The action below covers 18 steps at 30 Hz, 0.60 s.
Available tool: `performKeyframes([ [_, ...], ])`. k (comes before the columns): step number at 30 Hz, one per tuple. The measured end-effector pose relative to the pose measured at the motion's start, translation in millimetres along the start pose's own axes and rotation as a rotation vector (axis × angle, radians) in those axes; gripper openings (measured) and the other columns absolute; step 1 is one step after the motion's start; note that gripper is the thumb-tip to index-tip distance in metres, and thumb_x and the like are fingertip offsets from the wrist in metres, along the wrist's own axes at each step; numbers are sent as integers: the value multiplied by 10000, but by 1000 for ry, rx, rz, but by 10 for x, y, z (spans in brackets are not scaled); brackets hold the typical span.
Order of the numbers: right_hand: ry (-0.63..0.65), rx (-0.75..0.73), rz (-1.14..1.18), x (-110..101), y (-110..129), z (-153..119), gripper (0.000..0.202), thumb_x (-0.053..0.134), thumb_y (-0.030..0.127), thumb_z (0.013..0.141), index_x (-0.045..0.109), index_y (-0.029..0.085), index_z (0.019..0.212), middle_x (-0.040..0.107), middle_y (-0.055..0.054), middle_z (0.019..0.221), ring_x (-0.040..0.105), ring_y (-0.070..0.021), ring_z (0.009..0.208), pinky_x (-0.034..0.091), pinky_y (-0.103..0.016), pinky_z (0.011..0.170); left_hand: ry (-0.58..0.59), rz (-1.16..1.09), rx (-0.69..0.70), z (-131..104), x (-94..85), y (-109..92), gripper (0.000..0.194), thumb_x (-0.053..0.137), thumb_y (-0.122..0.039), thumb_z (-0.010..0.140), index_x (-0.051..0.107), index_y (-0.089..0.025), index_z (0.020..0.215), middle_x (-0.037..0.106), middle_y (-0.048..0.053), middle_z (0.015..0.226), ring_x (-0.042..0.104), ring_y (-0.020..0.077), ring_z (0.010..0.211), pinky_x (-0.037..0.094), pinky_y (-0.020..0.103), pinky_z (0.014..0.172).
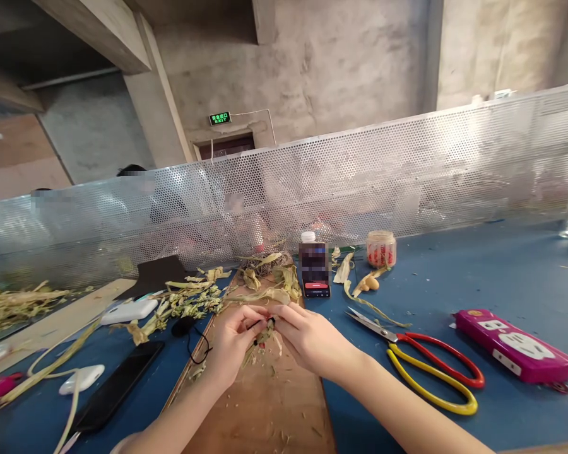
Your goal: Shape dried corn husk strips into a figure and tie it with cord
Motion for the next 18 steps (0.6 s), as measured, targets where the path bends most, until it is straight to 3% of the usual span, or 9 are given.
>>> performKeyframes([
  [5, -39, -33, 29, 2, 10, 2, 220, 368, 113, 875, 575, 156, 937, 563, -116, 986, 559, -190, 908, 540, -317, 735, 37, 141, 128, 12, -22, 64, 112, 559, -254, 769, 569, -171, 694, 577, 26, 900, 574, 125, 678, 487, 206, 467],
  [12, -20, -22, -48, 45, 60, 6, 238, 348, 89, 871, 572, 152, 923, 546, -110, 922, 537, -197, 902, 540, -314, 703, -63, 638, 633, -36, -57, -72, 164, 494, -145, 821, 629, -198, 744, 589, 33, 829, 559, 149, 816, 464, 278, 712],
  [18, -66, 5, -83, 144, 90, -9, 215, 359, 102, 875, 568, 151, 871, 535, -99, 873, 528, -192, 857, 531, -307, 677, -135, 857, 793, -105, -47, -140, 165, 524, -116, 803, 637, -220, 742, 658, 15, 756, 541, 179, 852, 419, 347, 785],
])
Point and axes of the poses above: each hand's wrist, its own z-axis towards the middle knuckle, its own x-axis out of the palm, y = z × x, the point moved 2 cm from there along z, towards the middle knuckle
